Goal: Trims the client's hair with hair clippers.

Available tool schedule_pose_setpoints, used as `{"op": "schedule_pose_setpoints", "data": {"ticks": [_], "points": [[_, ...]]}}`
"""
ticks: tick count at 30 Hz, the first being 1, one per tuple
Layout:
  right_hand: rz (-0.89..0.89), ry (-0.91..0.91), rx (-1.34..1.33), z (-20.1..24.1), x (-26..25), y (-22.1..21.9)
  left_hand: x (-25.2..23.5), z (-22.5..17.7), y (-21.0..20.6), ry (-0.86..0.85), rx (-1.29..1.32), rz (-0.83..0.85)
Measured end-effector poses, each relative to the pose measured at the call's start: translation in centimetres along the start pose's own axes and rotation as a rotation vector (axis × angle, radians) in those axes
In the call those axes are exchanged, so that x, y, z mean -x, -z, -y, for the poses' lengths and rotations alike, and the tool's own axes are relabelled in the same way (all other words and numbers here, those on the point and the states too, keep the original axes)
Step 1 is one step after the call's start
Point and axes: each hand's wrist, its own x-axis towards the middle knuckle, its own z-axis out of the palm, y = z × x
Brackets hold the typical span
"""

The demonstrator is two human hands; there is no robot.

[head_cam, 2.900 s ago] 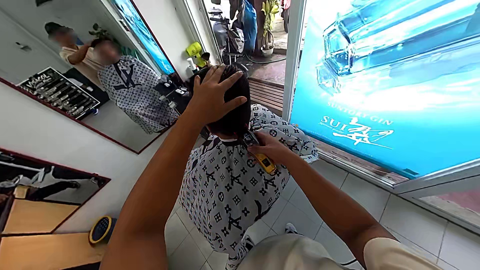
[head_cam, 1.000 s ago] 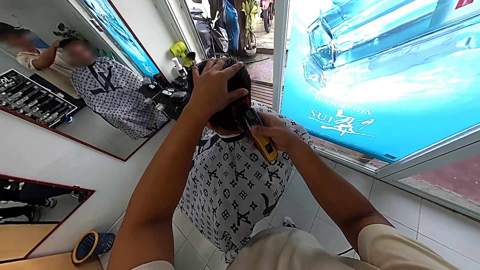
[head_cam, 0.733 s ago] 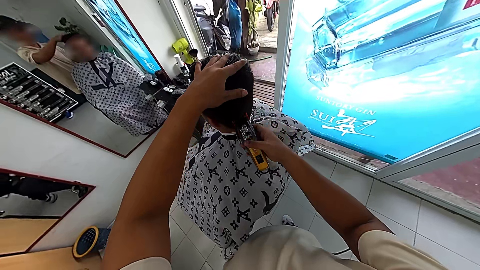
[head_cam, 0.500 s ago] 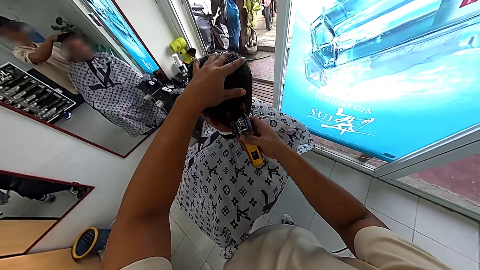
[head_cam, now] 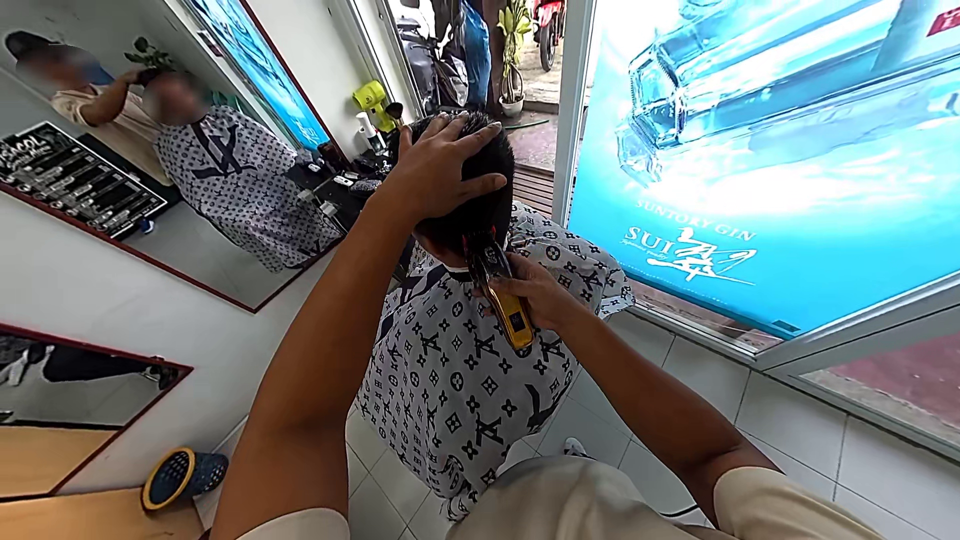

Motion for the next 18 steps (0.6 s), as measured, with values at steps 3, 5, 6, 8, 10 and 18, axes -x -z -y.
{"op": "schedule_pose_setpoints", "data": {"ticks": [3, 5, 6, 8, 10, 18], "points": [[0.001, -0.017, -0.049, 0.8, 0.1, -0.4, 0.0, -0.1, 0.0, 0.004, 0.011, 0.005], [0.033, 0.045, -0.073, 2.1, -0.1, -0.6, 0.0, -0.2, 0.0, 0.011, 0.004, 0.006], [0.045, 0.077, -0.086, 2.5, -0.3, -0.6, -0.1, -0.2, 0.0, 0.013, -0.002, 0.007], [0.056, 0.094, -0.088, 2.6, -0.1, -0.3, -0.3, -0.4, 0.0, 0.014, -0.001, 0.014], [0.053, 0.033, -0.063, 1.6, 0.2, 0.4, -0.3, -0.6, -0.1, 0.007, -0.001, 0.000], [0.029, 0.102, -0.022, 3.2, -0.4, 0.0, -0.1, -0.6, 0.2, 0.024, 0.018, 0.018]]}}
